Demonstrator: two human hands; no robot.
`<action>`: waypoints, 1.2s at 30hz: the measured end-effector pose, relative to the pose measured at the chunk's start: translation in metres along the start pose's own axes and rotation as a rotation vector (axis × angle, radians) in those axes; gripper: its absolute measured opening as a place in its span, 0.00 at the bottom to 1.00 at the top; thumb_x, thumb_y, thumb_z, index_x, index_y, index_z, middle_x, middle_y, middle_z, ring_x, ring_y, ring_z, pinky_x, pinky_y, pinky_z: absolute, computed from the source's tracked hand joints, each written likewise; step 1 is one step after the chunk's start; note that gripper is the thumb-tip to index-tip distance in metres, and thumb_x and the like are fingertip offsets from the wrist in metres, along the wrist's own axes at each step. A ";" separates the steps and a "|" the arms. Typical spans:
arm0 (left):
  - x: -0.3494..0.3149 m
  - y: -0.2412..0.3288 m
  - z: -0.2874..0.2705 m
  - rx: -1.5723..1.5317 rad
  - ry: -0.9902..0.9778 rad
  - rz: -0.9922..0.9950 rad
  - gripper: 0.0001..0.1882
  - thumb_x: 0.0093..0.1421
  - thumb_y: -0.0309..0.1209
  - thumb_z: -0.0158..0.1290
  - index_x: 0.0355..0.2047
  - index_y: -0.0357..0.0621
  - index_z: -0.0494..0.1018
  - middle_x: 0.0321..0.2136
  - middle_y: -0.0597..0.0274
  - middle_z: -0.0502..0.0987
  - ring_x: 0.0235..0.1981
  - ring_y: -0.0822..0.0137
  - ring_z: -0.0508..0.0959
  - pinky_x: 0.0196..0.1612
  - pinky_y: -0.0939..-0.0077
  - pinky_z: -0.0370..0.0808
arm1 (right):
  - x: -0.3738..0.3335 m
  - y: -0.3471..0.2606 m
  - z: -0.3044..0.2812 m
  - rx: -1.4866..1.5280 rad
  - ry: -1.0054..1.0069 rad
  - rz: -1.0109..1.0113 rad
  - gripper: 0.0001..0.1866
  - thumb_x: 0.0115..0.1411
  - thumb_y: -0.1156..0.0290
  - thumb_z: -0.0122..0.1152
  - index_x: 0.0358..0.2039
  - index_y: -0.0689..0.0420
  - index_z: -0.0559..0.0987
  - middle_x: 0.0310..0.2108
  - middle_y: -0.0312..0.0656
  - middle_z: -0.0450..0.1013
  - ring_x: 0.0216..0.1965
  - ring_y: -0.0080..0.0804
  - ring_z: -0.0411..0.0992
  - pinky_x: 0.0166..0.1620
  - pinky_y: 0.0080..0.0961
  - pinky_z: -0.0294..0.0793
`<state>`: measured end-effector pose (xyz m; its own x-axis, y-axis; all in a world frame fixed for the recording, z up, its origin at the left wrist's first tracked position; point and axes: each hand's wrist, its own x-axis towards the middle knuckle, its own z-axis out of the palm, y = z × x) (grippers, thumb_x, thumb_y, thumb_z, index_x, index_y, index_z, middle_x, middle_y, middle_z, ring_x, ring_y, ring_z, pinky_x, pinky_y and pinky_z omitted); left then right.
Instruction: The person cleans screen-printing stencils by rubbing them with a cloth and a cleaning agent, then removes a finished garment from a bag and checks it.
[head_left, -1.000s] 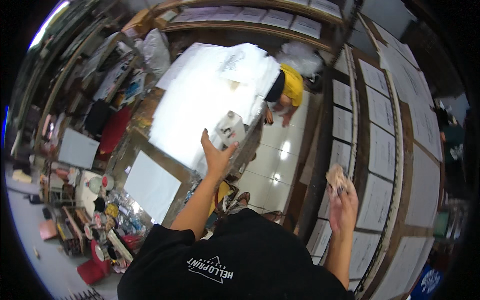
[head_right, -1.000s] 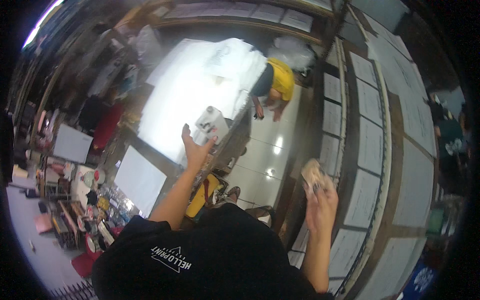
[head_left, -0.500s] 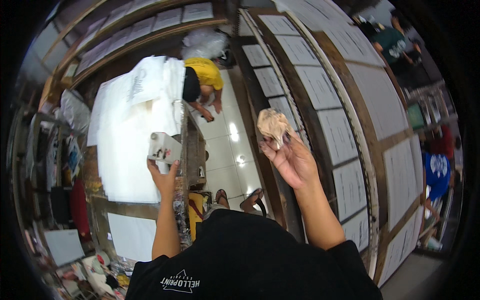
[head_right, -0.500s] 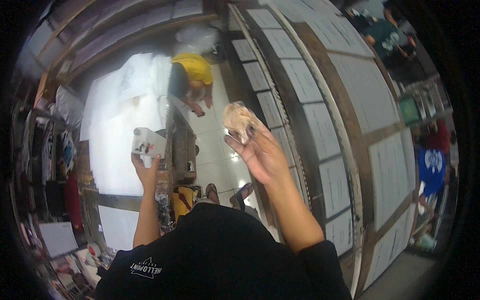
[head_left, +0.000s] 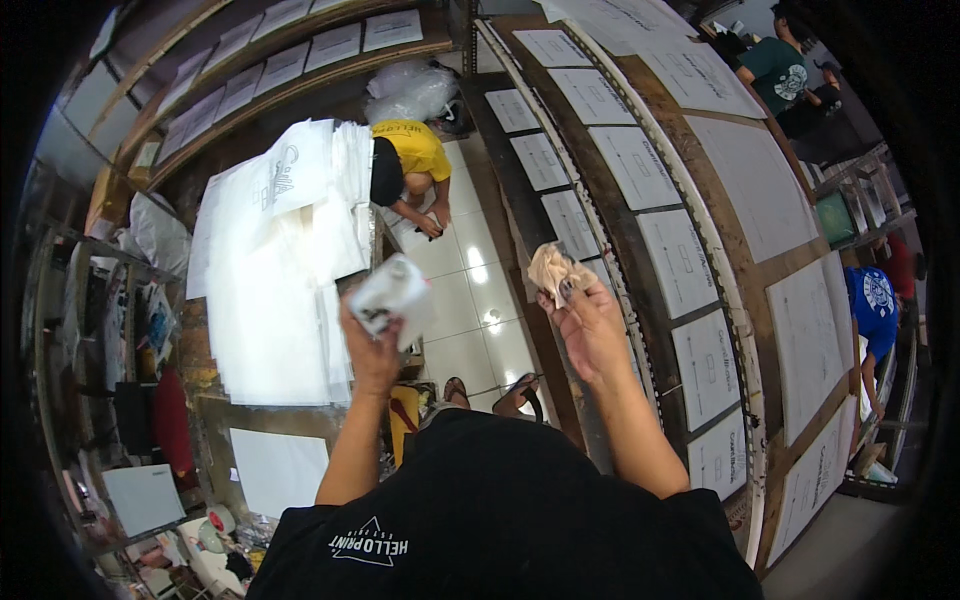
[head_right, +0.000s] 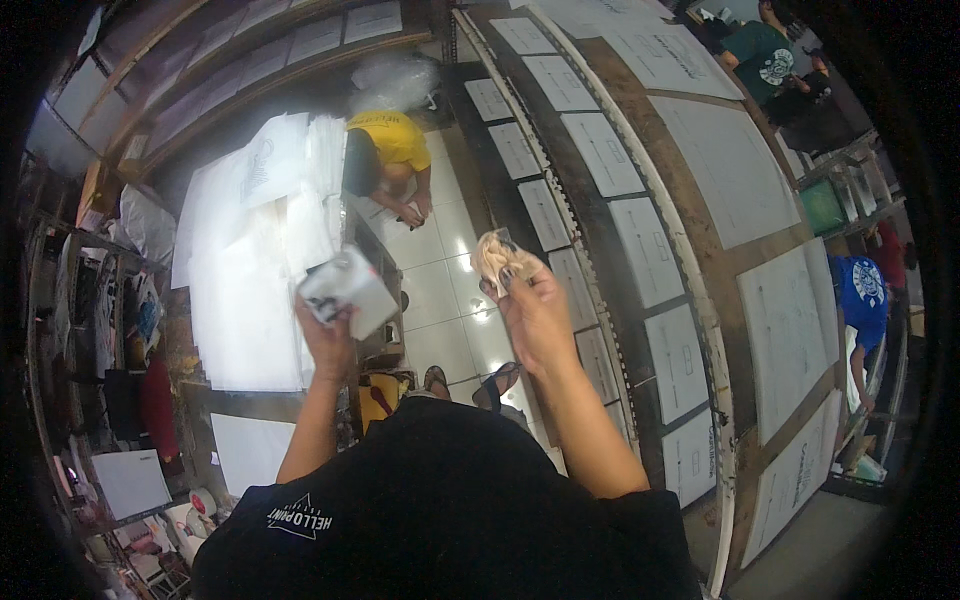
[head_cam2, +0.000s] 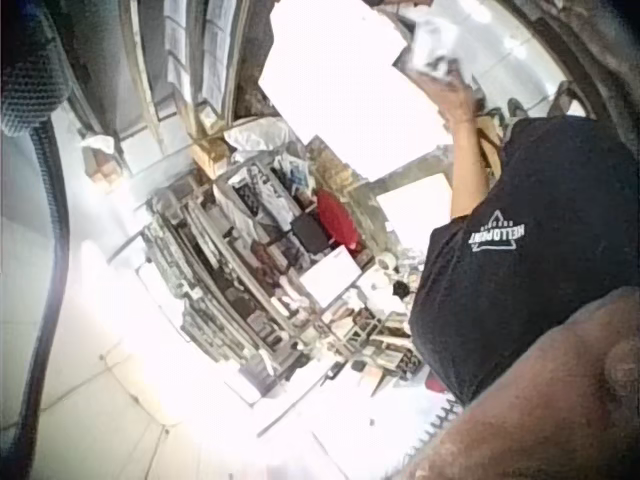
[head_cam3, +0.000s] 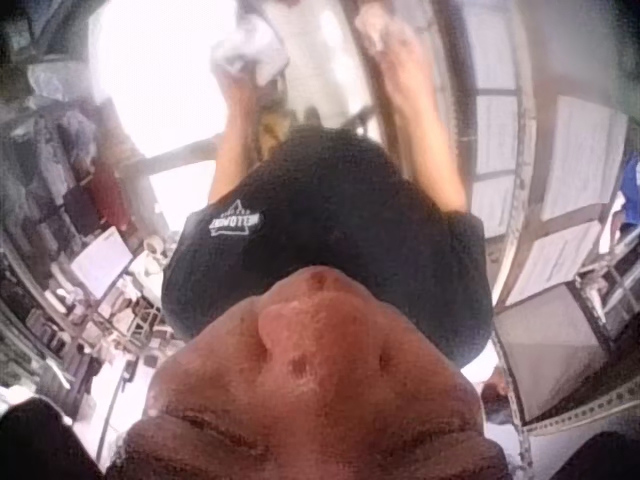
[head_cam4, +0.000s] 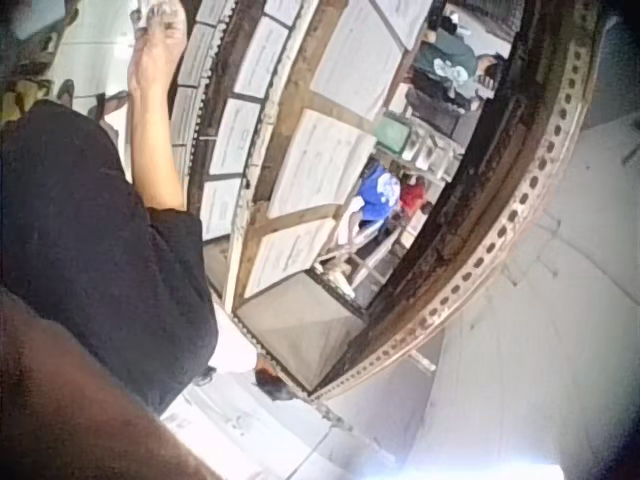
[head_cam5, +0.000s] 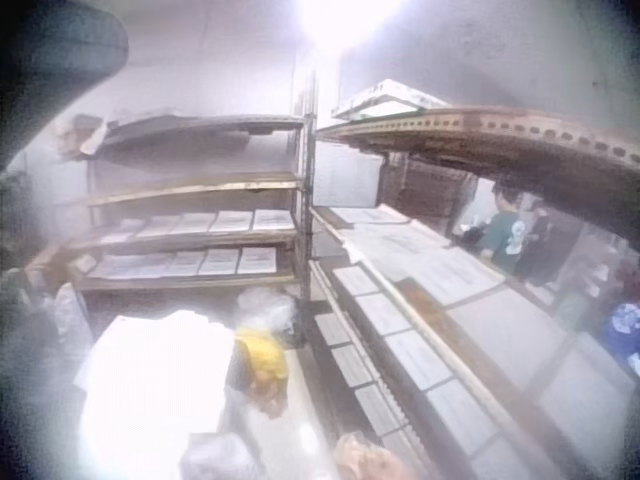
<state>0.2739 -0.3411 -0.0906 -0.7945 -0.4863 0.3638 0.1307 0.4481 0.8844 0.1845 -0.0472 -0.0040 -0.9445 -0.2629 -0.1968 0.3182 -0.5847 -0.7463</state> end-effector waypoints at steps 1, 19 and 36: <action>-0.007 0.010 0.001 0.035 -0.095 0.025 0.38 0.59 0.34 0.64 0.63 0.33 0.58 0.53 0.46 0.69 0.53 0.52 0.72 0.57 0.62 0.70 | -0.006 0.007 0.000 -0.044 0.011 -0.009 0.17 0.69 0.79 0.49 0.57 0.63 0.73 0.54 0.45 0.75 0.54 0.33 0.75 0.59 0.36 0.72; -0.004 0.117 0.021 0.462 -0.674 0.314 0.44 0.52 0.45 0.67 0.64 0.38 0.63 0.36 0.48 0.73 0.39 0.47 0.74 0.45 0.57 0.70 | -0.040 0.030 -0.035 -0.094 0.056 0.122 0.15 0.69 0.79 0.54 0.55 0.64 0.74 0.53 0.43 0.76 0.53 0.28 0.75 0.57 0.29 0.74; 0.010 0.158 0.047 0.560 -0.719 0.394 0.42 0.53 0.44 0.66 0.65 0.41 0.65 0.35 0.52 0.72 0.37 0.50 0.74 0.43 0.60 0.70 | -0.042 0.010 -0.061 0.145 0.099 0.154 0.14 0.71 0.79 0.48 0.54 0.67 0.71 0.53 0.47 0.74 0.53 0.34 0.75 0.56 0.32 0.78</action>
<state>0.2593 -0.2402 0.0387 -0.9494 0.2611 0.1745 0.3109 0.8598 0.4050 0.2223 0.0052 -0.0417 -0.8848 -0.2854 -0.3683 0.4612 -0.6490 -0.6050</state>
